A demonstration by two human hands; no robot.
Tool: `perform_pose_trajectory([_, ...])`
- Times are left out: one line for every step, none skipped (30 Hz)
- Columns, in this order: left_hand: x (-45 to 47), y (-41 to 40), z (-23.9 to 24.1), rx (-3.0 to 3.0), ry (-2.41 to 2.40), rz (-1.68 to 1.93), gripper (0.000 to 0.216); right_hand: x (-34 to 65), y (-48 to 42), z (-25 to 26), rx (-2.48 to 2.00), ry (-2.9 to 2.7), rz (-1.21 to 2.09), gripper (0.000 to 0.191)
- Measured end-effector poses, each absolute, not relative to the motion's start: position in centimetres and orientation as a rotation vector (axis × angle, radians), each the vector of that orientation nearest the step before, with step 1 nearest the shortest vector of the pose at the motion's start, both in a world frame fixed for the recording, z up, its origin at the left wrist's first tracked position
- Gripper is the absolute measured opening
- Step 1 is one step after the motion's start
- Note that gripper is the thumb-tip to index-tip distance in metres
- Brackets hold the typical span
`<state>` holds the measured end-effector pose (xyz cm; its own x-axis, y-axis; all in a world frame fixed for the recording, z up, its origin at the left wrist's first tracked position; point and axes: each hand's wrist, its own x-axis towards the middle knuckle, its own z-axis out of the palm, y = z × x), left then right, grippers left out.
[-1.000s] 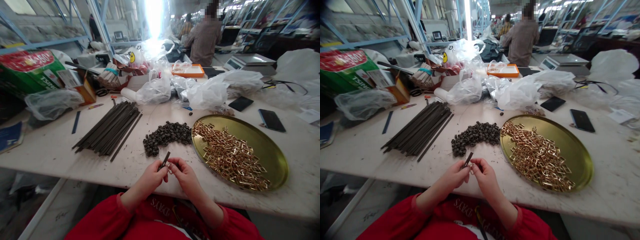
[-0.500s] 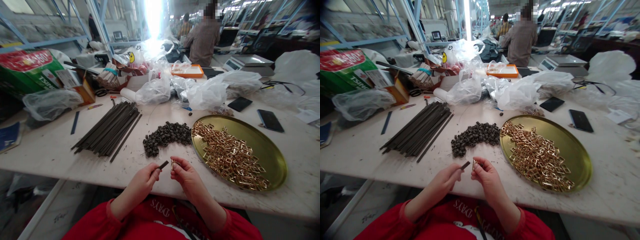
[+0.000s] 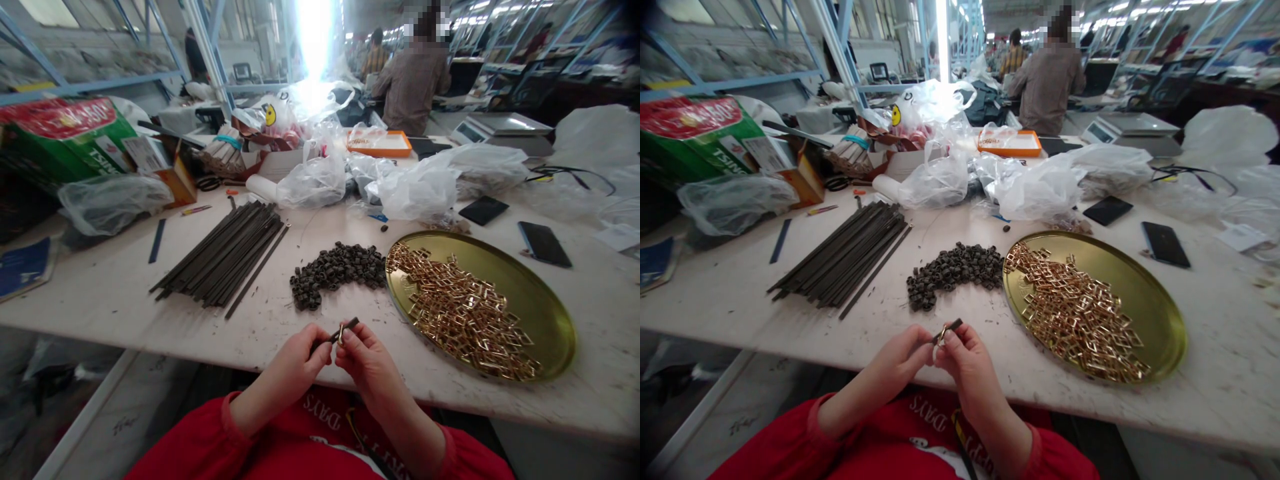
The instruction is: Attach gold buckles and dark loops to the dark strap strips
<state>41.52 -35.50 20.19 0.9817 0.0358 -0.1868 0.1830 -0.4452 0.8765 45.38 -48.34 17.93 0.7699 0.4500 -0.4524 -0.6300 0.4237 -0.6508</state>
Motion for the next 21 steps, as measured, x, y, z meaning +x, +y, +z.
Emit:
perform_pose_trajectory([41.5,-35.5,20.2,1.981,0.152,-0.167,0.014,45.3,-48.3,17.9,-0.931,0.192,0.688,0.027])
perform_pose_trajectory([41.4,-35.5,20.3,1.924,0.151,-0.173,0.014,45.2,-48.3,17.8,-0.968,0.149,0.682,0.024])
perform_pose_trajectory([41.4,-35.4,20.2,1.868,0.154,-0.189,0.015,45.0,-48.3,17.8,-1.016,0.100,0.665,0.022])
perform_pose_trajectory([41.4,-35.4,20.2,1.817,0.166,-0.211,0.016,44.9,-48.3,17.7,-1.068,0.051,0.637,0.020])
perform_pose_trajectory([41.4,-35.4,20.1,1.773,0.182,-0.237,0.018,44.8,-48.2,17.7,-1.117,0.007,0.608,0.019])
perform_pose_trajectory([41.3,-35.4,19.9,1.734,0.202,-0.260,0.019,44.7,-48.2,17.6,-1.161,-0.030,0.586,0.020])
perform_pose_trajectory([41.3,-35.4,19.8,1.702,0.222,-0.276,0.020,44.6,-48.2,17.5,-1.200,-0.062,0.576,0.020])
perform_pose_trajectory([41.3,-35.4,19.6,1.679,0.237,-0.286,0.021,44.7,-48.3,17.4,-1.240,-0.086,0.566,0.021])
perform_pose_trajectory([41.3,-35.4,19.5,1.664,0.248,-0.292,0.022,44.7,-48.3,17.2,-1.286,-0.101,0.544,0.021])
perform_pose_trajectory([41.3,-35.4,19.4,1.655,0.258,-0.297,0.023,44.8,-48.4,16.9,-1.346,-0.112,0.500,0.019])
perform_pose_trajectory([41.3,-35.5,19.4,1.647,0.272,-0.306,0.024,44.9,-48.5,16.7,-1.423,-0.125,0.427,0.017])
perform_pose_trajectory([41.3,-35.5,19.5,1.637,0.291,-0.319,0.025,44.9,-48.7,16.5,-1.510,-0.151,0.328,0.015])
perform_pose_trajectory([41.4,-35.6,19.6,1.621,0.315,-0.336,0.026,45.0,-48.9,16.4,-1.596,-0.200,0.219,0.012])
perform_pose_trajectory([41.4,-35.7,19.8,1.602,0.341,-0.352,0.027,45.0,-49.2,16.4,-1.668,-0.277,0.123,0.008])
perform_pose_trajectory([41.4,-35.7,20.0,1.584,0.367,-0.364,0.028,45.0,-49.5,16.5,-1.718,-0.380,0.060,0.003])
perform_pose_trajectory([41.4,-35.7,20.1,1.572,0.387,-0.372,0.029,45.1,-49.9,16.7,-1.743,-0.495,0.039,0.006])
perform_pose_trajectory([41.4,-35.7,20.3,1.567,0.399,-0.381,0.029,45.1,-50.2,16.9,-1.742,-0.602,0.059,0.012])
perform_pose_trajectory([41.3,-35.6,20.4,1.569,0.405,-0.393,0.029,45.2,-50.5,17.3,-1.723,-0.677,0.110,0.018])
perform_pose_trajectory([41.3,-35.5,20.4,1.578,0.404,-0.410,0.030,45.4,-50.7,17.6,-1.698,-0.712,0.179,0.022])
perform_pose_trajectory([41.2,-35.5,20.3,1.589,0.395,-0.429,0.030,45.6,-50.8,17.9,-1.670,-0.712,0.263,0.023])
perform_pose_trajectory([41.1,-35.4,20.2,1.600,0.383,-0.448,0.031,45.9,-50.9,18.1,-1.642,-0.687,0.355,0.023])
